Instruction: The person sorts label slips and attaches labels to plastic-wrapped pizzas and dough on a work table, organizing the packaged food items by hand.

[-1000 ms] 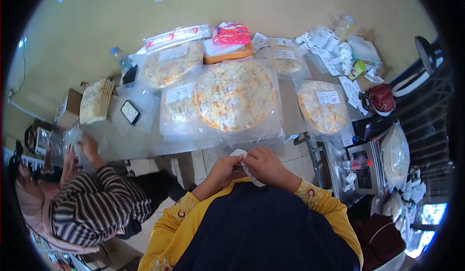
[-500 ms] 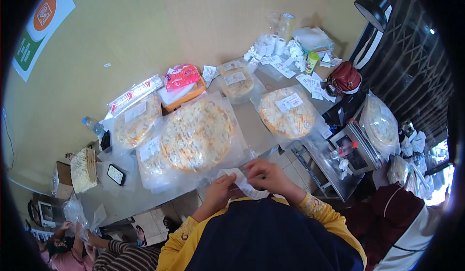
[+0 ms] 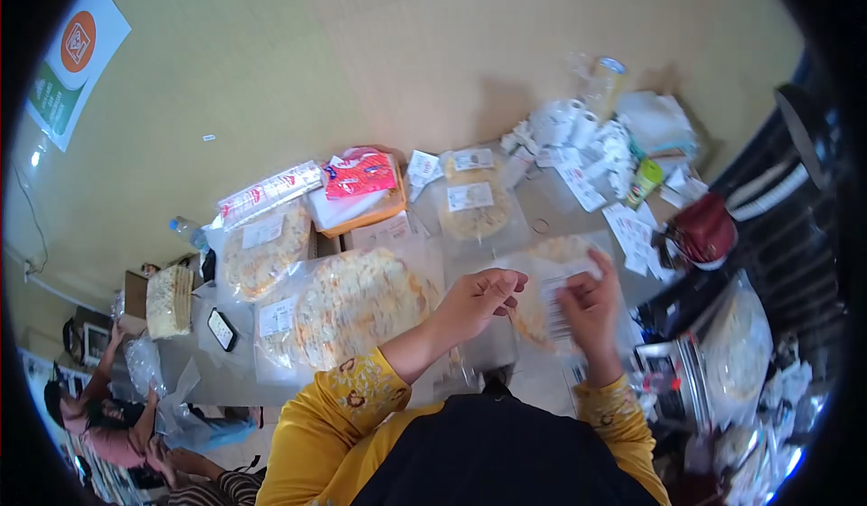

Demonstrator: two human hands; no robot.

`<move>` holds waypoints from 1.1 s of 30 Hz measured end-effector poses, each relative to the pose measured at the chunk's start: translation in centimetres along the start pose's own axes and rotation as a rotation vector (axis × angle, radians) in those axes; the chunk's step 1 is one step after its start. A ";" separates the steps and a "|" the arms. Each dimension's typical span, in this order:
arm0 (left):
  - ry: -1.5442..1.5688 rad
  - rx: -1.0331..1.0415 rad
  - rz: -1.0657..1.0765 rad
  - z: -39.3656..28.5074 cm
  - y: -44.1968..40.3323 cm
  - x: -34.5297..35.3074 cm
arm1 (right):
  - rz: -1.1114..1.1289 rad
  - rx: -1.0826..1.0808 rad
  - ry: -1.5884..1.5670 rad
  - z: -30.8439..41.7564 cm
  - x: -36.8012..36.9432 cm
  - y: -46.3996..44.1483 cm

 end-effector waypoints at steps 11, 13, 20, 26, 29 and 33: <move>-1.160 -0.447 -0.545 0.8 -6.3 -26.3 | 0.093 -0.122 0.911 -13.6 -11.6 -23.9; -1.379 -0.676 -0.467 3.3 -6.8 -29.2 | 0.130 -0.054 1.037 -14.0 -10.5 -24.9; -1.281 -1.069 -0.581 7.7 -7.5 -34.7 | 0.193 -0.194 0.934 -15.0 -8.5 -23.0; -1.026 -1.041 -0.719 10.1 -7.0 -38.1 | 0.192 -0.194 0.874 -14.6 -9.5 -21.1; -1.102 -1.092 -0.627 11.1 -6.9 -39.4 | 0.174 -0.162 0.867 -14.4 -9.9 -20.4; -1.520 -1.062 -0.233 10.8 -6.9 -40.3 | 0.159 -0.146 0.853 -14.2 -10.0 -19.8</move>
Point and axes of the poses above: each hand's wrist, its own y-axis away from the middle knuckle, its own x-axis out of the palm, z = x × y, the point moved 3 cm from there along -y, towards the middle knuckle, and after that the axes turned 4 degrees about -x, right-handed, at the moved point
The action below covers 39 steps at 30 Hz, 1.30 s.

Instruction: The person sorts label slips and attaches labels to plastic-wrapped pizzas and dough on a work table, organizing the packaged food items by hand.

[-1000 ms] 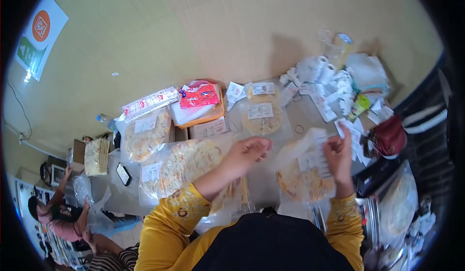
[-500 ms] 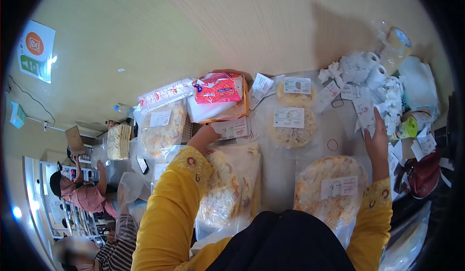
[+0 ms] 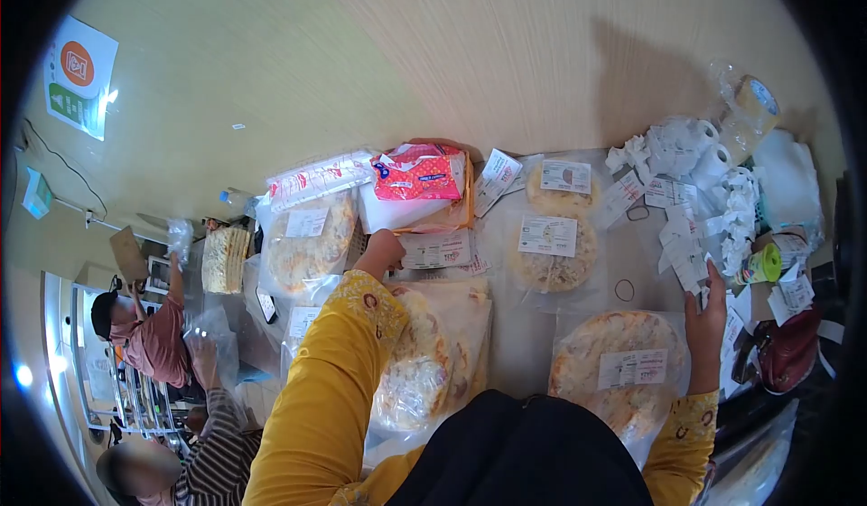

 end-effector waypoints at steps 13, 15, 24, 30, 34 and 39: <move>0.830 -0.200 -0.138 -0.7 2.2 -0.1 | -0.035 0.068 -0.050 2.2 -1.4 2.0; 0.722 -0.176 -0.157 -0.6 1.7 0.0 | -0.058 0.092 -0.037 1.6 -1.7 2.5; 0.175 -0.131 -0.424 0.0 3.2 -1.5 | -0.119 0.124 -0.062 2.2 -3.2 3.5; 0.511 -0.079 -0.641 0.4 8.2 -3.9 | -0.119 0.112 -0.184 5.1 -3.2 4.2; 0.709 0.186 -0.801 -2.1 15.6 -7.9 | -0.028 0.183 -0.357 12.0 -3.1 4.3; 0.563 0.767 -0.960 -7.5 28.5 -10.1 | -0.078 -0.294 -0.460 22.2 -0.5 5.4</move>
Point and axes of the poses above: each hand's wrist, its own y-axis away from the middle knuckle, its own x-axis out of the palm, z = x × y, the point moved 3 cm from there along -y, towards the middle knuckle, and after that the axes turned 4 degrees about -x, right-handed, at the moved point
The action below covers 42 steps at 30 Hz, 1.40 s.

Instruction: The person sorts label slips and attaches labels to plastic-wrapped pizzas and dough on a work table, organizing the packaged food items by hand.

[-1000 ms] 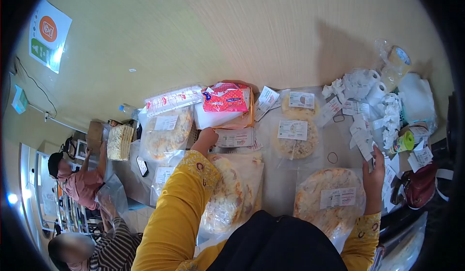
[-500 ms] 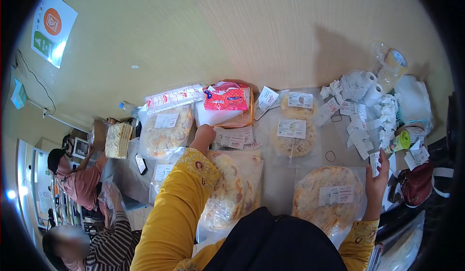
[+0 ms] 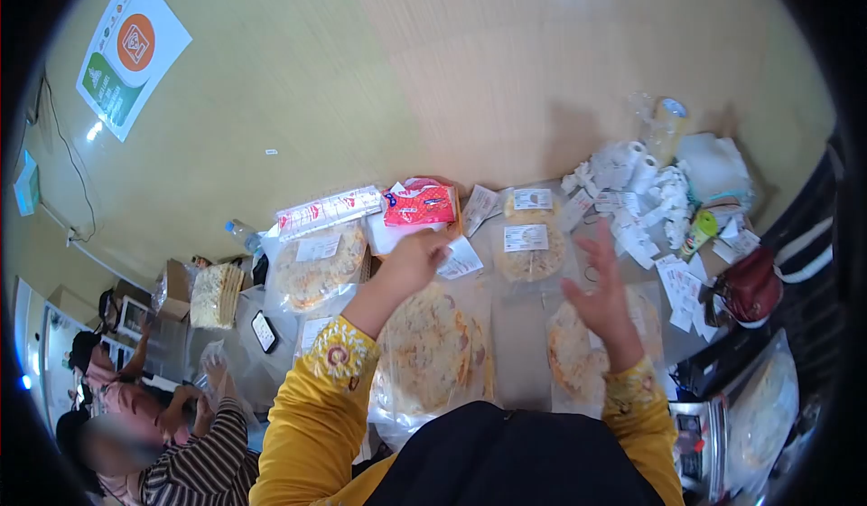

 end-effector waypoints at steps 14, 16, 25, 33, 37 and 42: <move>1.167 -0.229 -0.303 -3.3 20.5 -4.7 | -0.189 0.208 -0.754 18.8 8.7 6.4; 1.538 -0.284 -0.115 -4.0 24.1 -2.8 | -0.311 0.206 -0.862 20.4 9.8 7.5; 1.916 -0.262 -0.470 -5.9 27.7 -2.7 | -0.209 0.293 -0.962 22.0 16.4 13.2; 1.661 -0.589 -0.251 -3.9 29.4 -1.2 | 0.073 0.442 -0.802 18.8 13.5 13.8; 1.745 -0.603 -0.087 -4.4 29.8 -0.5 | 0.372 0.543 -0.766 18.8 14.4 14.9; 1.812 -0.637 0.125 -4.2 30.2 0.3 | 0.605 0.455 -0.496 19.3 15.6 15.1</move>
Point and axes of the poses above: each hand's wrist, its own y-axis away from the middle knuckle, its own x-axis out of the palm, z = x × y, the point moved 3 cm from there along -y, towards the middle knuckle, and after that the axes turned 4 degrees about -x, right-handed, at the moved point
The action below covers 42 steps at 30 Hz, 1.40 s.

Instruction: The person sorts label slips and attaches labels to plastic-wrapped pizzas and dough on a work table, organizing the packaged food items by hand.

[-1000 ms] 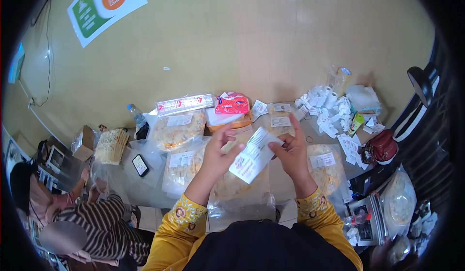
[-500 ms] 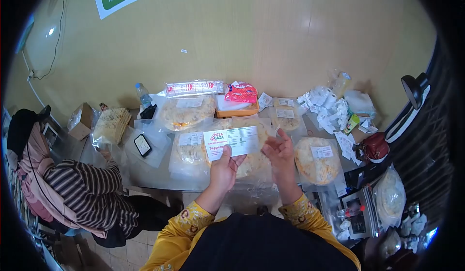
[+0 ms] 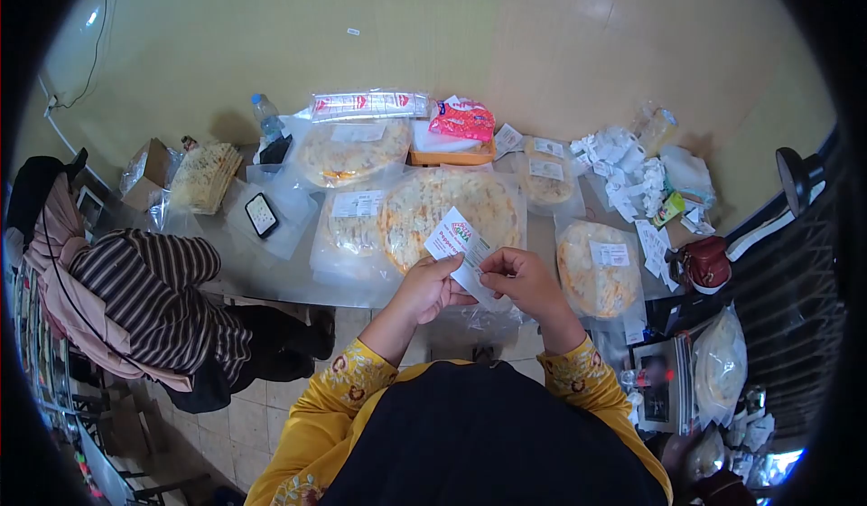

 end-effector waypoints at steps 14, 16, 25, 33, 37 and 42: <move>0.006 -0.059 -0.057 1.7 -0.5 -0.6 | -0.058 -0.078 0.281 -1.1 1.2 -1.1; -0.007 -0.042 -0.067 1.9 -0.6 -0.6 | -0.092 -0.071 0.307 -1.2 1.5 -1.0; -0.369 -0.151 -0.206 3.6 0.7 -2.2 | -0.260 -0.163 0.857 -1.6 2.6 0.4; -0.297 -0.047 -0.012 4.3 2.1 -1.5 | -0.213 -0.120 0.342 -4.1 2.8 2.2; -0.595 0.085 -0.056 3.9 2.8 -2.9 | -0.294 -0.160 0.330 -4.5 0.7 2.9; -1.492 0.702 -0.261 3.1 4.8 -5.2 | -0.391 -0.048 -0.170 -8.3 -3.9 5.6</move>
Point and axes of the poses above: each hand's wrist, its own y-axis away from the middle knuckle, its own x-axis out of the palm, z = x × y, the point moved 3 cm from there along -y, towards the middle knuckle, and after that the axes turned 4 degrees about -x, right-handed, at the moved point
